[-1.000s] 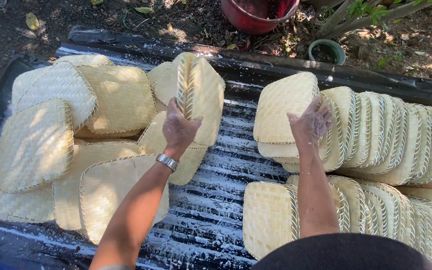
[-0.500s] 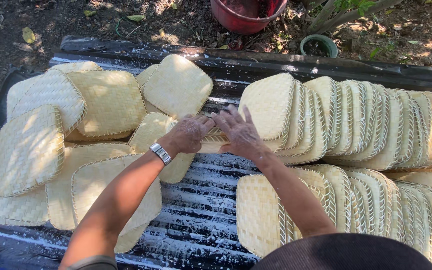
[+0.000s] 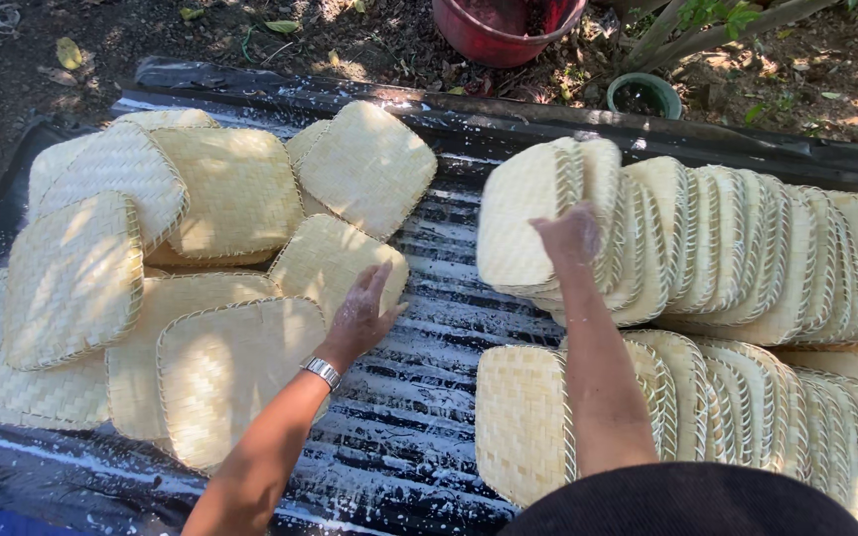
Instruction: The person sorts and stacks woven baskets by hand on a dark metal surface, moving them into organized piles.
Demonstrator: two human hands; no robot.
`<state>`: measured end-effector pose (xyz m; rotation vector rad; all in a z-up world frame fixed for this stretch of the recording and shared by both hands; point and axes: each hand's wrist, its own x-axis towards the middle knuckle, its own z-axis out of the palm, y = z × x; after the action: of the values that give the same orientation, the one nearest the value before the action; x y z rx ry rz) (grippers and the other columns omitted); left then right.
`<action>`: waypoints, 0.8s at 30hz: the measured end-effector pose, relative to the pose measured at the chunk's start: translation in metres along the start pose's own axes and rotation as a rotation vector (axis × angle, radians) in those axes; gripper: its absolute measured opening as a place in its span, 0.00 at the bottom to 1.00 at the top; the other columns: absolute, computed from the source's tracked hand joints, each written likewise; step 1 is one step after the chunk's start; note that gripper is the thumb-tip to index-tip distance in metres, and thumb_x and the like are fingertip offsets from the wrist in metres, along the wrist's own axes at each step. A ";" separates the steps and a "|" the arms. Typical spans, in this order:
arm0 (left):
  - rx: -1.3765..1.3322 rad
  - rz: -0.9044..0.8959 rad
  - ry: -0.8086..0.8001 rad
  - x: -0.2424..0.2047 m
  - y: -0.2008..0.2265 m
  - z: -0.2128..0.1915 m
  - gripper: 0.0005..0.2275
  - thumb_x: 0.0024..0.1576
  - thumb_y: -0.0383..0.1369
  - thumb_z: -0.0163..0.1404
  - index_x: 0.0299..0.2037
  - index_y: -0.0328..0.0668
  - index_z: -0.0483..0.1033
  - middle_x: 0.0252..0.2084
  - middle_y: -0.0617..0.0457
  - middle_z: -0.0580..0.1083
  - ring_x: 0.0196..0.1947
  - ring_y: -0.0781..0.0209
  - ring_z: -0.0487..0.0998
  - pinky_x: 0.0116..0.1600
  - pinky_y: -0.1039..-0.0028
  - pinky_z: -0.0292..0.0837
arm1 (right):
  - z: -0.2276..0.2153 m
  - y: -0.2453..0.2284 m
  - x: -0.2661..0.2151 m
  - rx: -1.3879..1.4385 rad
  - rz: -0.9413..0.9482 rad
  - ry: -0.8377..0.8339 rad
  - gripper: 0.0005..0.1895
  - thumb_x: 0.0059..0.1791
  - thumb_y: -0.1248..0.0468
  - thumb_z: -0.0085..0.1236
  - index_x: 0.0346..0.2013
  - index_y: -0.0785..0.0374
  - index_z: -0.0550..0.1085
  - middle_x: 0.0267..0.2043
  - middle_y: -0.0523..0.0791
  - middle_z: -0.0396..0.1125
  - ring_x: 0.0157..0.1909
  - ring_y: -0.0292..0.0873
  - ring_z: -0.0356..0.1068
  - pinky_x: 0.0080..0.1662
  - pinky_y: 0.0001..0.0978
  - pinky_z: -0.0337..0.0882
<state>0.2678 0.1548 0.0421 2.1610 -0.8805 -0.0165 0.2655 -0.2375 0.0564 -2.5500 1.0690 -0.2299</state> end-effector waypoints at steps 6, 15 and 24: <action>0.047 -0.229 -0.066 -0.031 -0.037 -0.010 0.26 0.55 0.37 0.59 0.60 0.28 0.68 0.56 0.32 0.72 0.55 0.36 0.74 0.57 0.56 0.71 | 0.005 -0.015 -0.020 -0.323 -0.238 0.106 0.58 0.39 0.49 0.73 0.77 0.63 0.54 0.73 0.60 0.49 0.71 0.67 0.49 0.67 0.60 0.52; 0.023 -0.197 -0.049 -0.044 -0.059 -0.023 0.26 0.55 0.37 0.58 0.60 0.28 0.68 0.56 0.32 0.73 0.54 0.35 0.76 0.57 0.57 0.73 | 0.004 -0.020 -0.038 -0.384 -0.390 0.082 0.52 0.41 0.42 0.68 0.75 0.53 0.59 0.79 0.58 0.41 0.78 0.70 0.35 0.69 0.77 0.33; 0.080 -0.171 0.135 -0.067 -0.046 -0.075 0.27 0.57 0.33 0.57 0.65 0.31 0.66 0.61 0.32 0.69 0.58 0.35 0.73 0.61 0.57 0.72 | 0.024 -0.035 -0.067 -0.452 -0.620 0.194 0.45 0.45 0.43 0.67 0.71 0.60 0.67 0.77 0.63 0.46 0.78 0.71 0.38 0.72 0.70 0.37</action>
<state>0.2652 0.2646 0.0455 2.2776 -0.6279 0.0797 0.2489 -0.1606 0.0479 -3.2731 0.3734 -0.4407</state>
